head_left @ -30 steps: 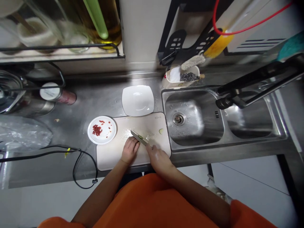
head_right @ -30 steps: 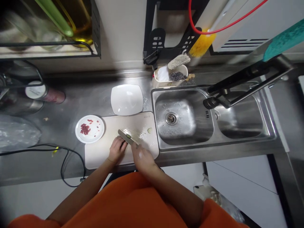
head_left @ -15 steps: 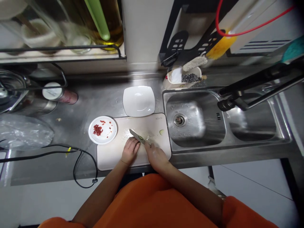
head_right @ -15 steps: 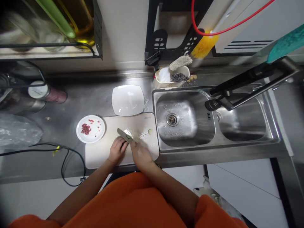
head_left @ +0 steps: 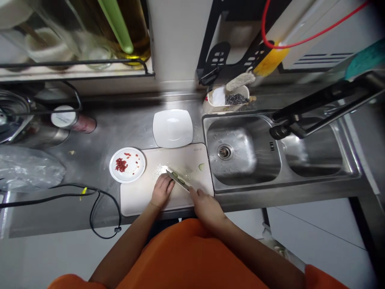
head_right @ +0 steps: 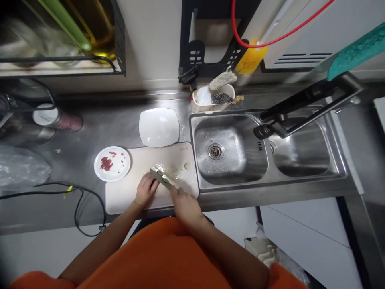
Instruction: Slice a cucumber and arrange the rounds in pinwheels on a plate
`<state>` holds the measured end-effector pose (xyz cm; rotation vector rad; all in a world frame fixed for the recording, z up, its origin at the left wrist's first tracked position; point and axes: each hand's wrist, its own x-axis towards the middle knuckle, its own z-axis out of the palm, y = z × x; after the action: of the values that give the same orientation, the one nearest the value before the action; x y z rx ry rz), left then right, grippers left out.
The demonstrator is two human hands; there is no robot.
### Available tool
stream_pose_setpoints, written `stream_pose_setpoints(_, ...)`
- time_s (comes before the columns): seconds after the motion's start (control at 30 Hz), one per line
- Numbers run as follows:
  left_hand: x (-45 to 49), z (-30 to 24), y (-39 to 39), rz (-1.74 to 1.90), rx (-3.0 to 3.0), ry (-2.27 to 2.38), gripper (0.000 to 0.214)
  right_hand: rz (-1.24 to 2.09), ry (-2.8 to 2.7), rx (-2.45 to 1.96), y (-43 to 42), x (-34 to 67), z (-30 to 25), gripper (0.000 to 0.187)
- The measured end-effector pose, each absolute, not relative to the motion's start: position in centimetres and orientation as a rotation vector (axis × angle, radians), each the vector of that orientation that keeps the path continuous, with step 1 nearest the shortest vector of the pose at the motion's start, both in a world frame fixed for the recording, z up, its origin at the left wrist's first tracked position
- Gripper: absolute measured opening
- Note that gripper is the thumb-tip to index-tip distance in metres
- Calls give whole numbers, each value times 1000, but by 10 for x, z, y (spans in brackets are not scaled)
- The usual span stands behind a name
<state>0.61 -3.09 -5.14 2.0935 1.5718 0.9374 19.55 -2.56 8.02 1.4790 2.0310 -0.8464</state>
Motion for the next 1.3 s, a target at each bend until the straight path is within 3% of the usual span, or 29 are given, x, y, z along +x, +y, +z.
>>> stream_pose_setpoints(1.3,7,-50,-31,951,2059,1581,15,-836,2025,1426,-15,182,80,36)
